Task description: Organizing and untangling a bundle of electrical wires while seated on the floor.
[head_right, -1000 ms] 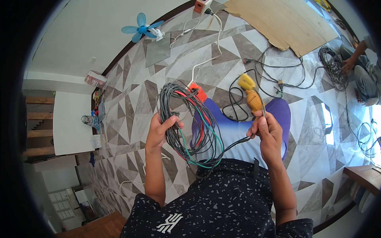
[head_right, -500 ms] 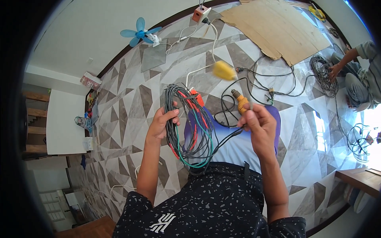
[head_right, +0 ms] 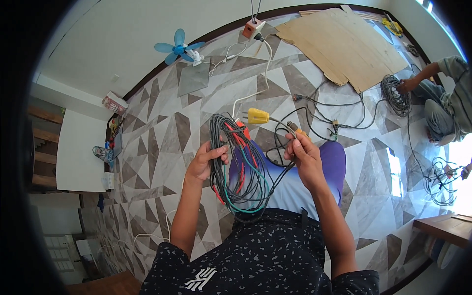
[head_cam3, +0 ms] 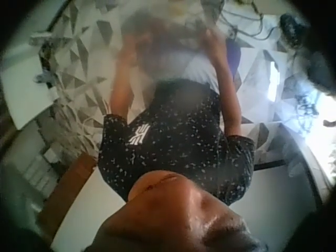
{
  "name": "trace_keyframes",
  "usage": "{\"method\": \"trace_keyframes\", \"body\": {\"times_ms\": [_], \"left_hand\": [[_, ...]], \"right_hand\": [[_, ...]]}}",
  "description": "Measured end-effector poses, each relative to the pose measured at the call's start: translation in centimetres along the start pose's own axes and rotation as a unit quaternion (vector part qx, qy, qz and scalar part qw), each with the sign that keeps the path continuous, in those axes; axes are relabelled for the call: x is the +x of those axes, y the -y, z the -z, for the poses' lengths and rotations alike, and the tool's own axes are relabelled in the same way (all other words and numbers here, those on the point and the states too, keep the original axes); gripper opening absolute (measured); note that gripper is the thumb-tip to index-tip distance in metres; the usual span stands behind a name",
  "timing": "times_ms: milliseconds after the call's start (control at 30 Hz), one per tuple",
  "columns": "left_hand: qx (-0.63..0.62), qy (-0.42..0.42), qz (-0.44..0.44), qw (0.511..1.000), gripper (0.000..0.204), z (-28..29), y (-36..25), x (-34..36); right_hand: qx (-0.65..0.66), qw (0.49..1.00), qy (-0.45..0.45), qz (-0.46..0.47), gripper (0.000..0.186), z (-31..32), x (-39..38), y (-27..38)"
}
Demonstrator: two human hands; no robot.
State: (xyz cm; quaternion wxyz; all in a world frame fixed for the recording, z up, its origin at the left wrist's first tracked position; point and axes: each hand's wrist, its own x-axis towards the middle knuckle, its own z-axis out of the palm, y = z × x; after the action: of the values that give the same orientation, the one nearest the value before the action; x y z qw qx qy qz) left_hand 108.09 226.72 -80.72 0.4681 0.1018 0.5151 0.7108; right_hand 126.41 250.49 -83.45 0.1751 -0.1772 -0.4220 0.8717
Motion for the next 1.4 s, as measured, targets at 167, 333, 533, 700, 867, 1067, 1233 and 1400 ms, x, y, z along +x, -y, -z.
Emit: {"method": "trace_keyframes", "body": {"times_ms": [167,333,533,700,867,1067,1233,1400], "left_hand": [[-0.111,0.050,-0.002,0.993,0.039,0.0,0.1,0.2],[-0.070,0.107,-0.030,0.991,0.049,-0.5,0.6,1.1],[-0.088,0.092,-0.034,0.991,0.050,-0.1,1.6,2.3],[-0.071,0.076,-0.025,0.994,0.050,-0.7,1.3,1.9],[0.006,0.054,-0.039,0.998,0.050,-1.2,1.3,1.8],[-0.013,0.032,-0.041,0.999,0.056,-1.4,1.7,1.7],[-0.007,0.010,-0.064,0.998,0.064,-1.2,2.1,1.8],[0.033,-0.019,-0.096,0.995,0.068,-0.6,2.3,1.7]], "right_hand": [[-0.366,0.930,0.009,0.035,0.030,1.8,-0.3,2.4],[-0.434,0.887,-0.124,0.098,0.035,1.7,0.0,2.9],[-0.388,0.921,0.000,0.048,0.032,4.8,1.5,-1.7],[-0.348,0.937,0.028,-0.013,0.032,6.3,0.8,-3.9],[-0.629,0.708,-0.092,0.307,0.029,3.9,-2.0,-3.2],[-0.526,0.848,-0.014,-0.071,0.037,0.2,-6.7,-3.1],[-0.167,0.972,-0.001,-0.166,0.029,1.9,-7.4,-5.3],[-0.166,0.976,-0.081,-0.118,0.027,-0.9,-7.6,-1.9]]}}
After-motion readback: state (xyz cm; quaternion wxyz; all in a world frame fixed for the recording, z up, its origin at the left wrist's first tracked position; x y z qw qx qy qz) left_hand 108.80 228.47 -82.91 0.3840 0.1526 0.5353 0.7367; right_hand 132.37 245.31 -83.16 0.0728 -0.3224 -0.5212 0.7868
